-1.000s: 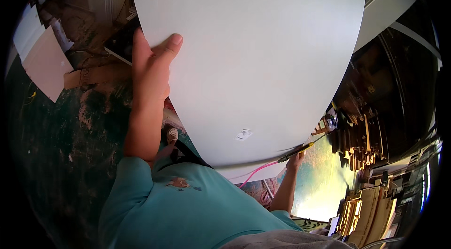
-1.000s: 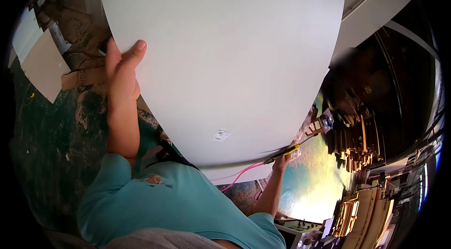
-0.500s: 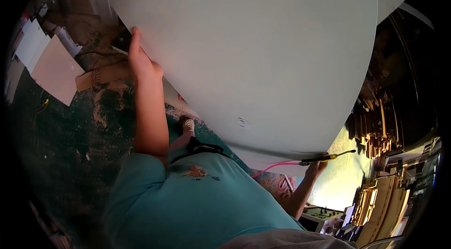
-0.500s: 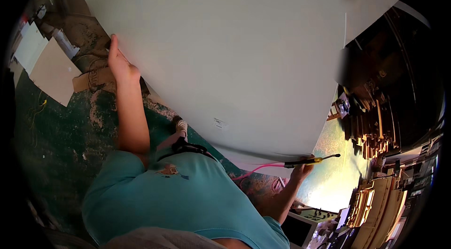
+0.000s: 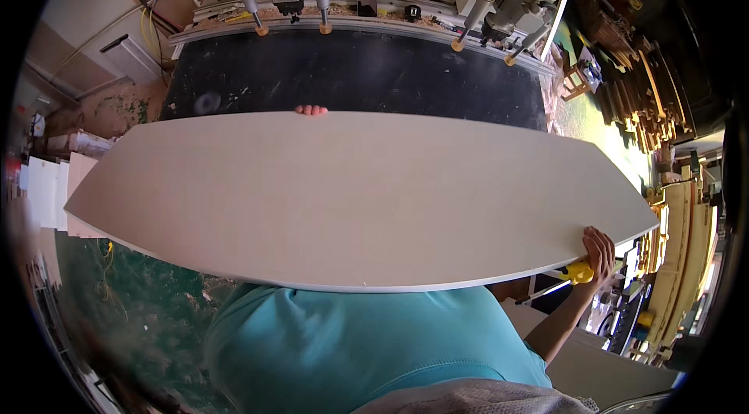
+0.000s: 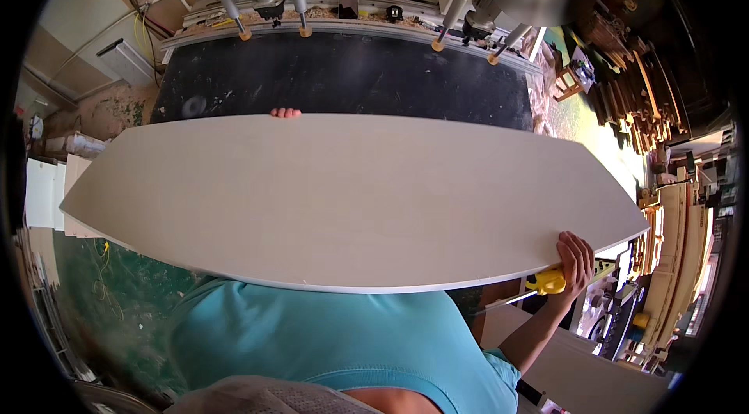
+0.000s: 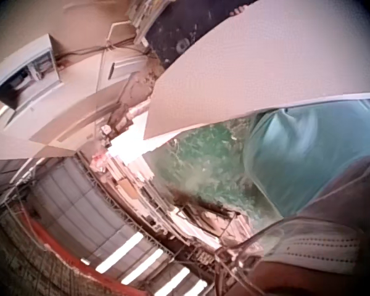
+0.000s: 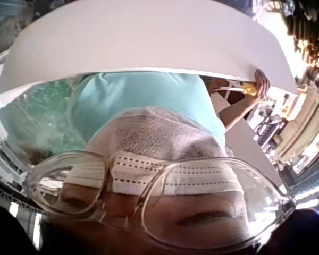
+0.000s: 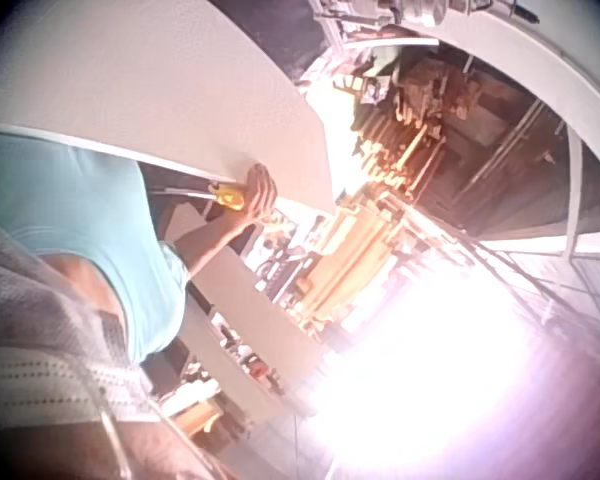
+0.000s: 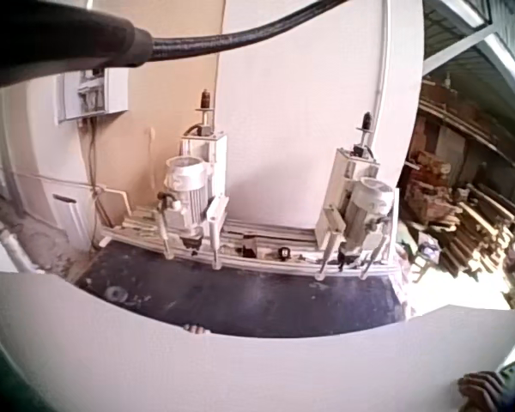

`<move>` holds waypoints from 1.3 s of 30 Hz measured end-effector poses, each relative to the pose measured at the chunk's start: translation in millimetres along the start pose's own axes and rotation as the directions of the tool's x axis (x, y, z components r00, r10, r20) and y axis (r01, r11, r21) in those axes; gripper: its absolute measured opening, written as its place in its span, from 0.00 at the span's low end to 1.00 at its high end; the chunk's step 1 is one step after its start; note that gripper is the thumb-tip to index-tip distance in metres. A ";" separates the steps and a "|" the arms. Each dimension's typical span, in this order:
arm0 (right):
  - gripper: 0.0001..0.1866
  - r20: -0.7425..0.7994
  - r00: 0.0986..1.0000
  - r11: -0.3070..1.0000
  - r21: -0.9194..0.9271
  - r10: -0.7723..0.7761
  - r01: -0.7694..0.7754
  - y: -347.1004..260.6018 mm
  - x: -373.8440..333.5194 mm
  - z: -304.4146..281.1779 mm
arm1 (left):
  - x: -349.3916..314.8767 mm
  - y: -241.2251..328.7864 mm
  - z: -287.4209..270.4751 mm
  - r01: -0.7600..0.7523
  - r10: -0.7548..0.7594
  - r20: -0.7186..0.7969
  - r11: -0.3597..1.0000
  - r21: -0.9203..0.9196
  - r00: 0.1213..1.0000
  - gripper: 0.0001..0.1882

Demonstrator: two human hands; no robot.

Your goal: The person places a large white board onto a table saw, measures it with a tape measure, and cuts it using the saw. They then remove the cut piece and repeat the process with another board.

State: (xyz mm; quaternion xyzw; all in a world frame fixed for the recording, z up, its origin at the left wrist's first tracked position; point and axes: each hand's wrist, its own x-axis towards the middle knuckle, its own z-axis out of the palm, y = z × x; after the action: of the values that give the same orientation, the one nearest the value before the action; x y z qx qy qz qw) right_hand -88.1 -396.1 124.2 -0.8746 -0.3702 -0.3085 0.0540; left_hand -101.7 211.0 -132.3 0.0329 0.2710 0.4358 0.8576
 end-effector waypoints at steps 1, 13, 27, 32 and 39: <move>0.11 0.003 1.000 1.000 -0.014 0.010 -0.010 -6.5 5.6 6.1 | 6.6 -4.9 0.8 0.014 -0.013 -0.006 1.000 0.005 1.000 0.33; 0.08 0.140 0.986 0.995 0.050 -0.093 0.087 -74.0 21.6 215.8 | 39.1 8.8 -67.8 0.116 -0.079 -0.182 0.973 0.202 0.980 0.34; 0.08 0.129 0.985 0.972 0.220 -0.116 0.086 -139.0 107.3 312.1 | 99.7 48.2 -61.5 0.124 -0.045 -0.198 0.906 0.406 0.979 0.34; 0.09 0.217 0.973 0.932 0.363 -0.079 -0.006 -168.0 114.6 355.2 | 111.9 42.1 -46.9 0.094 -0.015 -0.189 0.905 0.416 0.982 0.34; 0.22 0.630 0.679 0.597 0.726 -0.377 -0.343 -141.8 93.2 286.6 | 103.4 31.4 -40.8 0.031 0.034 -0.157 0.920 0.391 0.987 0.35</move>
State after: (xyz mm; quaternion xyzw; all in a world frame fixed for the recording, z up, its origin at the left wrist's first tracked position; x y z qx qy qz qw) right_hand 8.5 -144.2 -71.1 -0.7938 -0.4652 0.2697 0.2841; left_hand -95.8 302.2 -202.9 0.1687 0.4210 0.3748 0.8086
